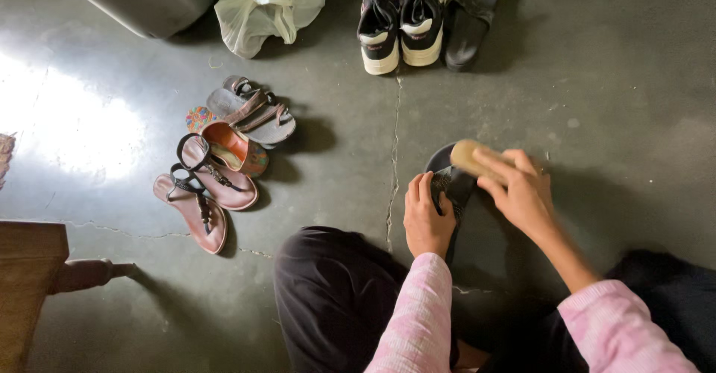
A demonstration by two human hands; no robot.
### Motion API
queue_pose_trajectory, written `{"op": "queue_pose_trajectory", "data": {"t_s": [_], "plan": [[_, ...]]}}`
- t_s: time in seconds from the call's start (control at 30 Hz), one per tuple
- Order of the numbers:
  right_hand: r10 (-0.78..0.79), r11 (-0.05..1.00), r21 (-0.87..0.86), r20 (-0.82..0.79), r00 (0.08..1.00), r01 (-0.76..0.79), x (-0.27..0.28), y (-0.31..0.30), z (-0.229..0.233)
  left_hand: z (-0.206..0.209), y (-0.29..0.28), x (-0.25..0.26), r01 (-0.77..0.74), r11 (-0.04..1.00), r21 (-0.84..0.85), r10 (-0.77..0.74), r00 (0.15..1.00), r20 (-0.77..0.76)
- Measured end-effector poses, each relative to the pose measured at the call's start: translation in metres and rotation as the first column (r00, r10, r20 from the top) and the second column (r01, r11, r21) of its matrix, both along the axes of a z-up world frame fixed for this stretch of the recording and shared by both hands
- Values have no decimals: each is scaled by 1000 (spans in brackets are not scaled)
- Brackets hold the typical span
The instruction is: The person sits on the floor and uses a brush to clean a pair of grey slippers. They scrub the straps and soles of one slipper, then move to the other, continuing to brush both surfaces thoroughly.
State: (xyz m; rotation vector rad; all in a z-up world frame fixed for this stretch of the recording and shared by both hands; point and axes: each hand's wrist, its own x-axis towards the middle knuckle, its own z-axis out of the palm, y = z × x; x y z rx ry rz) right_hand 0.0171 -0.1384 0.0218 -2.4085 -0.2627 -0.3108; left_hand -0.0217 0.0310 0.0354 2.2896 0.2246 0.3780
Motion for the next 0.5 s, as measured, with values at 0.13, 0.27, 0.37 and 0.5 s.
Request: {"op": "queue_pose_trajectory", "data": {"t_s": [0.13,0.27,0.37,0.5], "plan": [[69,975,219,-431,900,30,-22,-11,1,1,-4,2,-6,1000,21,6,1000,17],[-34,996,66,-317,948,58,-16,-6,-2,1,-2,3,0,999,45,-2,999,37],[-135,990,9,-136,981,138,2,2,-2,1,-2,0,-7,999,47,6,1000,22],[-88,994,37,-250,964,101,-1,-1,0,-1,-2,1,-8,999,52,7,999,34]]}}
